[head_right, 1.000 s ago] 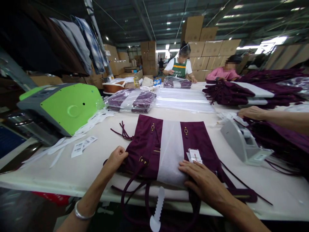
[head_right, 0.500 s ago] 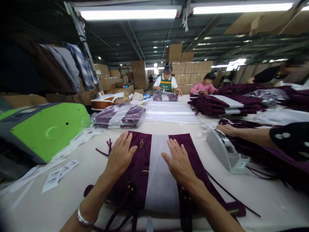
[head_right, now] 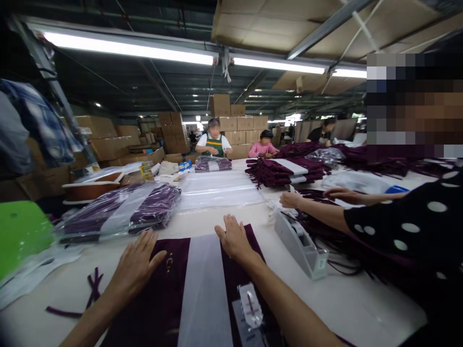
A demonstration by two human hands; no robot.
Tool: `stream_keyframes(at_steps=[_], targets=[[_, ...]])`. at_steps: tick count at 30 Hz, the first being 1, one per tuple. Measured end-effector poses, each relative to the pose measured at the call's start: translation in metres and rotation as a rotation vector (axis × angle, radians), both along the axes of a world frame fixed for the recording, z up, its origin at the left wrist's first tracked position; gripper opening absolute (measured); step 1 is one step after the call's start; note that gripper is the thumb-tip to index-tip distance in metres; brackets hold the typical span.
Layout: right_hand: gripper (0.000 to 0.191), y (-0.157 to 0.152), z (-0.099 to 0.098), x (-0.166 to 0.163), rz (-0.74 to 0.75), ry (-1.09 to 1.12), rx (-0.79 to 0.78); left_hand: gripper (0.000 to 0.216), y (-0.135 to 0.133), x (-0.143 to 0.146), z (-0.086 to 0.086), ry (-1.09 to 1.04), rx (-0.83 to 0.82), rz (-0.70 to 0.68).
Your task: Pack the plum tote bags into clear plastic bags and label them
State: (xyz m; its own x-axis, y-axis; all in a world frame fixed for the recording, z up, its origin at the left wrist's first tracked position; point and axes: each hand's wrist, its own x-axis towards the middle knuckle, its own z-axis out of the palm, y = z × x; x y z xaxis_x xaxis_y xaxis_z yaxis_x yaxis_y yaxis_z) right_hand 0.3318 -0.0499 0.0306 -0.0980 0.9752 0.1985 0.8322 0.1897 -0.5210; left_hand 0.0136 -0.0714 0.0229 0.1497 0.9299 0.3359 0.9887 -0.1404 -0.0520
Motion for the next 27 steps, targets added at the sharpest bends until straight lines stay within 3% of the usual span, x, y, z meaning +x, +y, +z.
stream_keyframes(at_steps=[2,4,7,9,10,12,14,17,20,23,27], targets=[[0.074,0.035,0.006,0.001,-0.067,-0.029,0.046,0.07,0.029,-0.003,-0.008,0.003,0.053,-0.025],[0.07,0.061,-0.004,0.006,-0.16,-0.094,0.065,0.074,0.051,-0.016,-0.036,-0.047,-0.024,0.019],[0.065,0.081,-0.043,0.019,-0.213,-0.226,-0.028,0.079,0.067,-0.047,-0.087,-0.188,-0.289,0.102],[0.065,0.085,-0.069,0.026,-0.184,-0.285,-0.091,0.075,0.069,-0.066,-0.106,-0.169,-0.362,0.094],[0.065,0.086,-0.079,0.029,-0.174,-0.299,-0.096,0.071,0.07,-0.071,-0.108,-0.11,-0.366,0.061],[0.066,0.088,-0.09,0.031,-0.166,-0.302,-0.082,0.064,0.078,-0.071,-0.096,0.036,-0.296,-0.001],[0.066,0.089,-0.092,0.032,-0.161,-0.297,-0.073,0.063,0.096,-0.052,-0.07,0.139,-0.124,-0.064],[0.066,0.091,-0.09,0.032,-0.158,-0.296,-0.072,0.063,0.147,0.005,-0.024,0.202,0.138,-0.212],[0.066,0.091,-0.088,0.032,-0.167,-0.299,-0.077,0.058,0.213,0.072,0.0,0.248,0.156,-0.343],[0.066,0.09,-0.088,0.032,-0.173,-0.3,-0.081,0.061,0.27,0.119,-0.009,0.269,-0.033,-0.316],[0.065,0.09,-0.088,0.032,-0.185,-0.295,-0.089,0.041,0.311,0.141,-0.043,0.262,-0.214,-0.191]])
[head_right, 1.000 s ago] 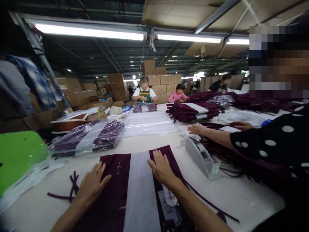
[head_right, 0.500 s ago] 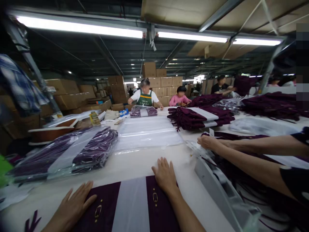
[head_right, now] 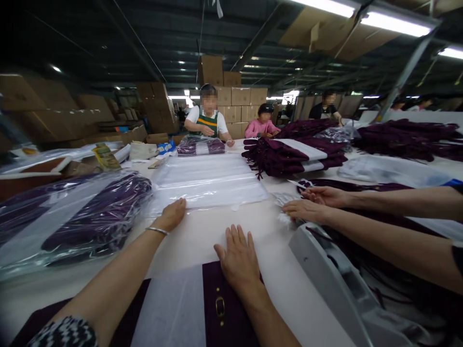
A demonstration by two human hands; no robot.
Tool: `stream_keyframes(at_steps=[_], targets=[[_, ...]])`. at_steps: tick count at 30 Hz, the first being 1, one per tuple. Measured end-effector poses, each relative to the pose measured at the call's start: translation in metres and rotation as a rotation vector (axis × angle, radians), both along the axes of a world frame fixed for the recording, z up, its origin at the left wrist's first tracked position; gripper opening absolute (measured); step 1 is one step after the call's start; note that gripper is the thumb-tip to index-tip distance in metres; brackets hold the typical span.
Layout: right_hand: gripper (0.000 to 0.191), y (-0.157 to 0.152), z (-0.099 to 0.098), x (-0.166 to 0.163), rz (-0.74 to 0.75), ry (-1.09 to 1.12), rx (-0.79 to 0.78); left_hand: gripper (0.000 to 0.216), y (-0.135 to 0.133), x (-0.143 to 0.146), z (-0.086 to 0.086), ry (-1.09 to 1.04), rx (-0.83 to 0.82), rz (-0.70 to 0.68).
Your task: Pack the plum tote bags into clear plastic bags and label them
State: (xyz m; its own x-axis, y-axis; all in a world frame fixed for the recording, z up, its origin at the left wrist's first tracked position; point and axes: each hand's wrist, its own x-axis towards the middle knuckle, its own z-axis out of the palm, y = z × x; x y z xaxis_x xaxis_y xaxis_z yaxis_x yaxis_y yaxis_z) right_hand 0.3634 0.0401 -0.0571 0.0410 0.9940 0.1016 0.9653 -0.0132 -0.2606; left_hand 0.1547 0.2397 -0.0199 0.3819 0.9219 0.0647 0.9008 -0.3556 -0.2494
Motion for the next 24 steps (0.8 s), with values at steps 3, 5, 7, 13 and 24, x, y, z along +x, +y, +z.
stream_keyframes(at_steps=[3,5,7,13,24], targets=[[0.065,0.0,0.001,-0.001,-0.004,0.005,0.005,0.025,0.011,-0.003,-0.008,0.022,-0.053,0.086],[0.064,-0.001,0.002,-0.002,-0.008,0.001,0.001,0.027,0.012,-0.008,-0.003,0.025,-0.059,0.095],[0.063,-0.002,0.004,-0.002,-0.013,-0.009,-0.008,0.027,0.009,-0.014,0.005,0.019,-0.059,0.087],[0.063,-0.001,0.006,-0.002,-0.01,-0.022,-0.017,0.025,-0.006,-0.025,0.009,0.001,-0.077,0.024],[0.06,-0.001,0.005,-0.001,-0.015,0.026,-0.007,0.023,-0.012,-0.019,0.004,-0.054,0.01,-0.067]])
